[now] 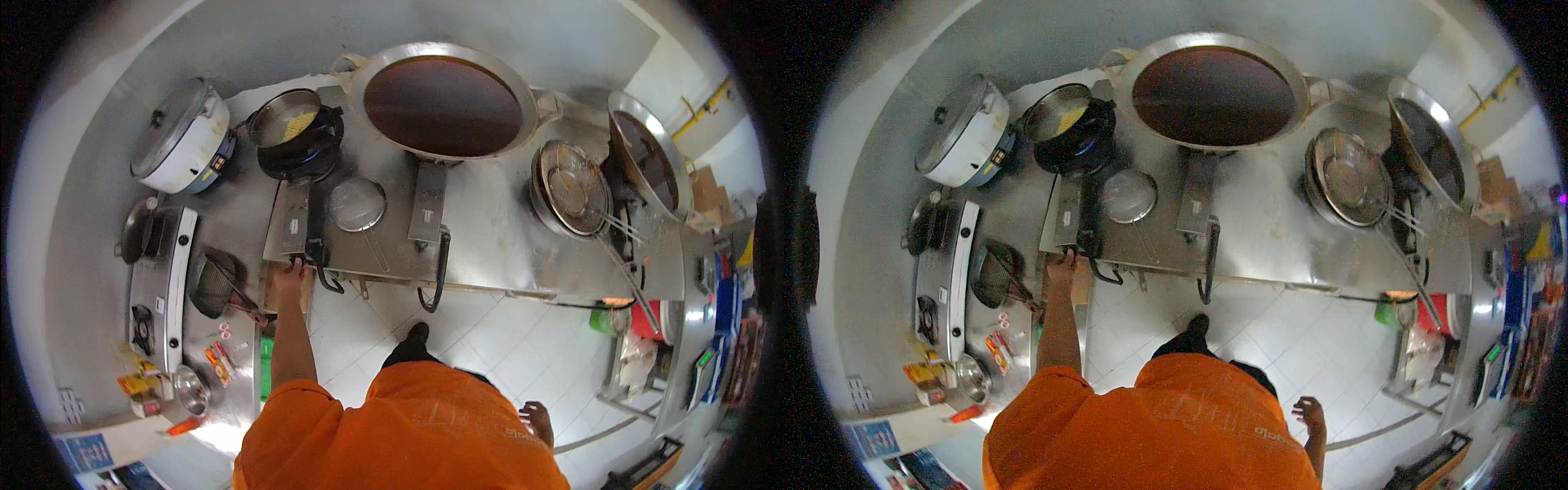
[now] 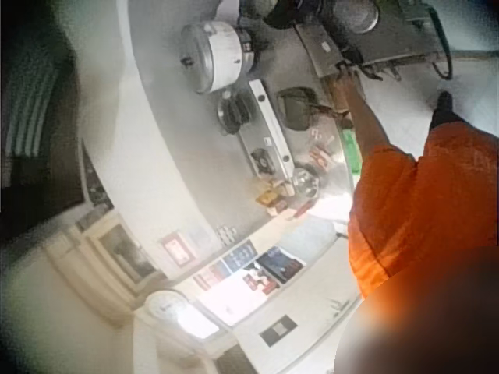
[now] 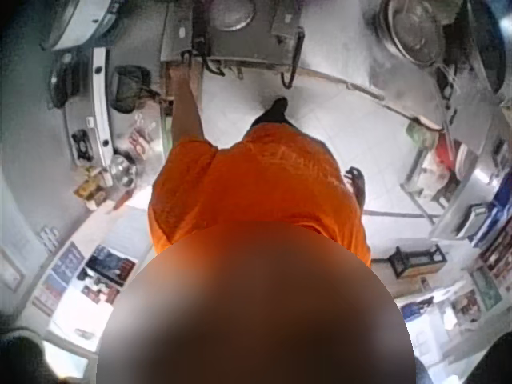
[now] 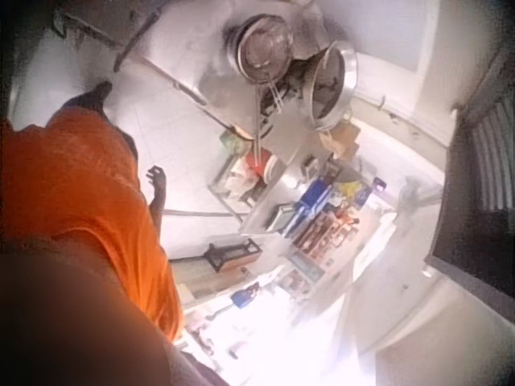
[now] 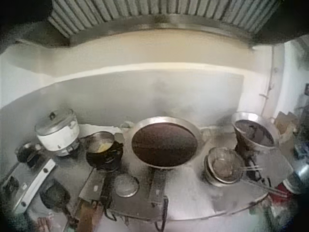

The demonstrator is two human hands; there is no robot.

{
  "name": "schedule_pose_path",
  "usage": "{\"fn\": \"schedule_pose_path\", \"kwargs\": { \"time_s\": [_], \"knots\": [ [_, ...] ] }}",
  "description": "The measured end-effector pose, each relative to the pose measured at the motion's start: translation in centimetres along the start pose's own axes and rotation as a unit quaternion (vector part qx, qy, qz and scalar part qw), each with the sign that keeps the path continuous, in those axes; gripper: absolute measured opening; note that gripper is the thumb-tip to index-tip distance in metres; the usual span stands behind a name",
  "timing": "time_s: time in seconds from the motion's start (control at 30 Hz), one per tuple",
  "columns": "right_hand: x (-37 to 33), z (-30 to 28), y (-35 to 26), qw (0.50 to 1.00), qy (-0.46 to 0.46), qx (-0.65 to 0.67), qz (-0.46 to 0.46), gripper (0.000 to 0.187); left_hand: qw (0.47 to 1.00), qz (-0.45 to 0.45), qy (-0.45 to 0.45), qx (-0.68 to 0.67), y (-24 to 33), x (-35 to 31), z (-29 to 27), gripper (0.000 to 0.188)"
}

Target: The person assembles multiple white cardboard food boxes by folding and taping them, then moves to a kitchen area to open a seasoning packet and add its contents to a pot on a lit stove.

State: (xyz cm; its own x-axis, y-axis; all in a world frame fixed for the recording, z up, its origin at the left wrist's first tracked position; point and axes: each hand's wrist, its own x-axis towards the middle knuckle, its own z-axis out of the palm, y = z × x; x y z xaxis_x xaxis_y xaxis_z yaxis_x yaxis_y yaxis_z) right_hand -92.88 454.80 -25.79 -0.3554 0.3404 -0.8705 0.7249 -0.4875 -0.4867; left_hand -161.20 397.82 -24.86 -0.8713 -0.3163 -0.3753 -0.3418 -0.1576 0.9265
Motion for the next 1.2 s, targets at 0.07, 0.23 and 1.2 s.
{"fn": "schedule_pose_path", "kwargs": {
  "time_s": [0.07,0.23,1.2],
  "knots": [
    [0.6,2.3,-0.3,0.997,0.041,-0.059,0.021,0.030,1.000,0.005,0.004,-0.001,0.1,0.5,0.0,0.023],
    [1.4,3.0,-1.2,0.991,0.054,-0.101,0.074,0.028,0.998,0.064,-0.021,0.007,-1.0,1.2,-1.1,0.021],
    [-0.9,3.9,-5.4,0.983,0.103,-0.127,0.081,0.024,0.997,0.023,0.007,-0.073,-1.5,1.9,-1.1,0.021]
  ]
}}
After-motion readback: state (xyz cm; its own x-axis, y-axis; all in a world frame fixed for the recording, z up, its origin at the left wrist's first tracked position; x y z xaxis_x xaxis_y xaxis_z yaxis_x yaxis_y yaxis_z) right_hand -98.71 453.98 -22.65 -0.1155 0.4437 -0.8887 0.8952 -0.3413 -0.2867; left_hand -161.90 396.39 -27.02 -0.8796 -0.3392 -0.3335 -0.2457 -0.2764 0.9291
